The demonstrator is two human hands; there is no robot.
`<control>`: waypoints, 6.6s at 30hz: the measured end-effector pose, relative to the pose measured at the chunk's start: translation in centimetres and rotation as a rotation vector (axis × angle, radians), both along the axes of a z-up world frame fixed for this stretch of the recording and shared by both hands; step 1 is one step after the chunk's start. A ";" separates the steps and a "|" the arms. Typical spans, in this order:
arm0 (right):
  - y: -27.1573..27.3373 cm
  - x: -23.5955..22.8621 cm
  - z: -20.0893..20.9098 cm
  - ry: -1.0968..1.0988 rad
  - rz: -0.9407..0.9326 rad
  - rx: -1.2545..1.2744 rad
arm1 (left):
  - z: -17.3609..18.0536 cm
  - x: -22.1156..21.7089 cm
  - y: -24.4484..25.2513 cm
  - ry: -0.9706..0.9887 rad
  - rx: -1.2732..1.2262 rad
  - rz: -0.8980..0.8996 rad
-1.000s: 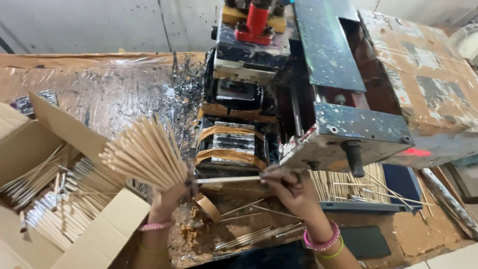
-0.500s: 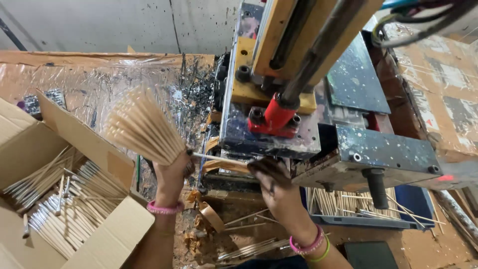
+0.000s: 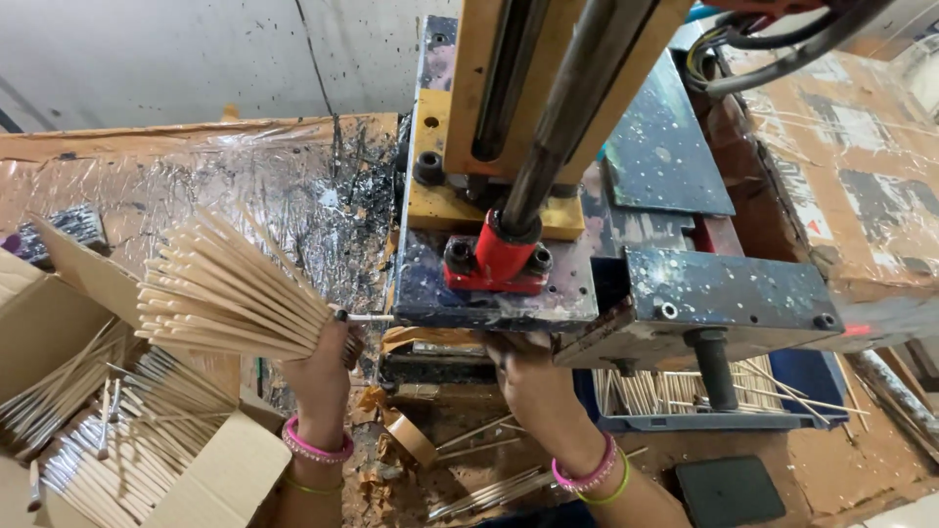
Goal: The person repeatedly inserts wooden sticks into a sharpening machine to process their ends. They hold a bundle of sticks in one hand while feeding them individually into the machine with the other hand, then placing the processed sticks into a container.
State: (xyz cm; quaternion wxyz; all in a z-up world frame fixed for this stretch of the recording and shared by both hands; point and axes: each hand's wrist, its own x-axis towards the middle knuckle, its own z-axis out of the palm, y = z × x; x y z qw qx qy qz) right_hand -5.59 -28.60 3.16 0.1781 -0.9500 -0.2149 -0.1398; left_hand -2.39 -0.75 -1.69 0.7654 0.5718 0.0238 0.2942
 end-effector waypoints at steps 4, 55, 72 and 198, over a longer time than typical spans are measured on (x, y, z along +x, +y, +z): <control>0.8 -0.3 4.7 -0.172 -0.067 -0.246 | 4.6 -0.3 -1.2 0.163 0.068 -0.007; -0.4 -1.5 6.9 -0.503 -0.017 -0.124 | -0.3 -2.1 -0.9 -0.014 0.016 -0.102; -6.1 -8.9 0.8 0.384 0.140 1.289 | 1.4 -10.4 -4.8 0.169 0.574 -0.854; -4.6 -3.5 -0.1 0.252 0.261 1.158 | -8.2 -5.2 1.9 0.107 0.321 0.011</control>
